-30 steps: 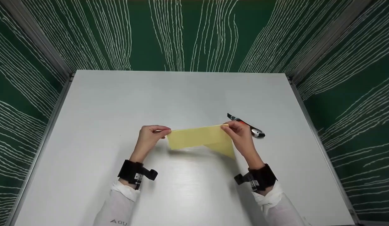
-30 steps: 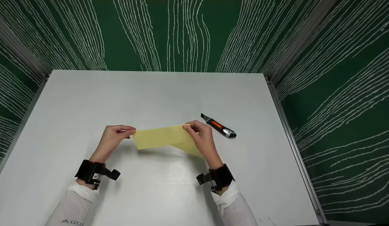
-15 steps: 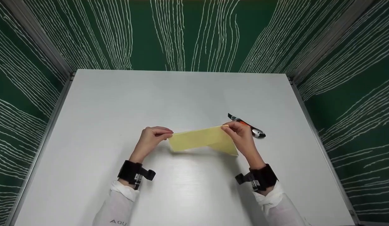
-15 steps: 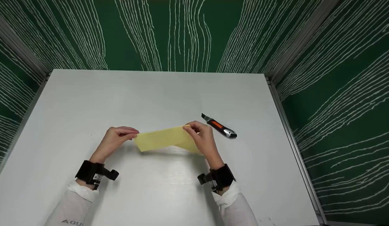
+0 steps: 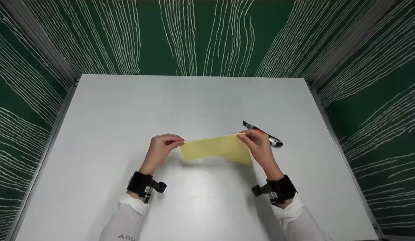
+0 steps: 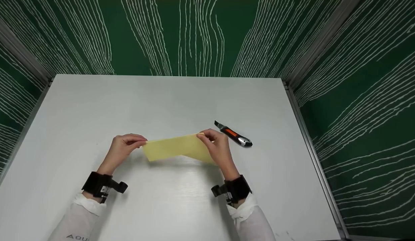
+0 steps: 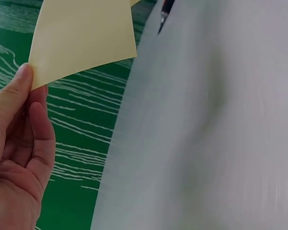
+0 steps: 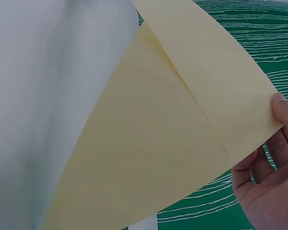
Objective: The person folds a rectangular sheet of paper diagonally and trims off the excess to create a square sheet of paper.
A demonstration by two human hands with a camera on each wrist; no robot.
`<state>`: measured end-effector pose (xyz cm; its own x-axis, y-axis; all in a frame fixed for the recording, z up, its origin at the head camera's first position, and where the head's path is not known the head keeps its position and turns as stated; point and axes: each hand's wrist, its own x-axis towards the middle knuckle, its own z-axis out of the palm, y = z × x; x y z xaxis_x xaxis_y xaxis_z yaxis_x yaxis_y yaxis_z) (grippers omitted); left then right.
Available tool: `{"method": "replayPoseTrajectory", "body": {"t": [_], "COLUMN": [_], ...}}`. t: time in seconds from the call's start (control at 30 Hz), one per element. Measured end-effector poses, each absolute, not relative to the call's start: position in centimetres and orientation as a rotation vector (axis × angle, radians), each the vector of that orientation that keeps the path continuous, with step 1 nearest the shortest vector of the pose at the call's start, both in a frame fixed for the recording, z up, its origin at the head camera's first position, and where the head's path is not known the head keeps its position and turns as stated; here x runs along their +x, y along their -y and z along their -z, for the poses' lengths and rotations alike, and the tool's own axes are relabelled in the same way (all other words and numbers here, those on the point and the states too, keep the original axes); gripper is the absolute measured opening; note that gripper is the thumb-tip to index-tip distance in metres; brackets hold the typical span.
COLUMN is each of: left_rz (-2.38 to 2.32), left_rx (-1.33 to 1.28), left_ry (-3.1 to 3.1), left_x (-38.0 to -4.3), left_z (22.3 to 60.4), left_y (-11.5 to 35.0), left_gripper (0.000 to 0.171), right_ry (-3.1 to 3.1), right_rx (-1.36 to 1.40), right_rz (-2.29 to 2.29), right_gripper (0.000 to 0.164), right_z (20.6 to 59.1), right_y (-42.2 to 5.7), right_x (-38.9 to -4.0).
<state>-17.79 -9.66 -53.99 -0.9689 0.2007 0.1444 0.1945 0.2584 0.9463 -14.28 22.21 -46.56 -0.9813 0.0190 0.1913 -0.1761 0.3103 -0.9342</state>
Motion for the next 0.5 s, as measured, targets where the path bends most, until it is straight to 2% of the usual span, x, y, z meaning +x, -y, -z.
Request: {"method": "replayPoseTrajectory", "body": {"t": [0.3,0.5], "left_rz": [-1.794,-1.828], "left_rx": [0.441,0.324], "left_ry": [-2.422,-2.286], "left_x": [-17.0,-16.7], "left_z": [52.7,51.7], "left_y": [9.1,9.1], "left_gripper": [0.016,0.015], "right_ry": [2.392,2.402], "right_rx": [0.145,0.175], "right_rz": [-1.74,-1.689], "right_gripper": [0.009,0.009], "right_z": [46.5,47.4], "right_y": [-22.0,-22.1], "right_x": [-14.3,-14.7]}}
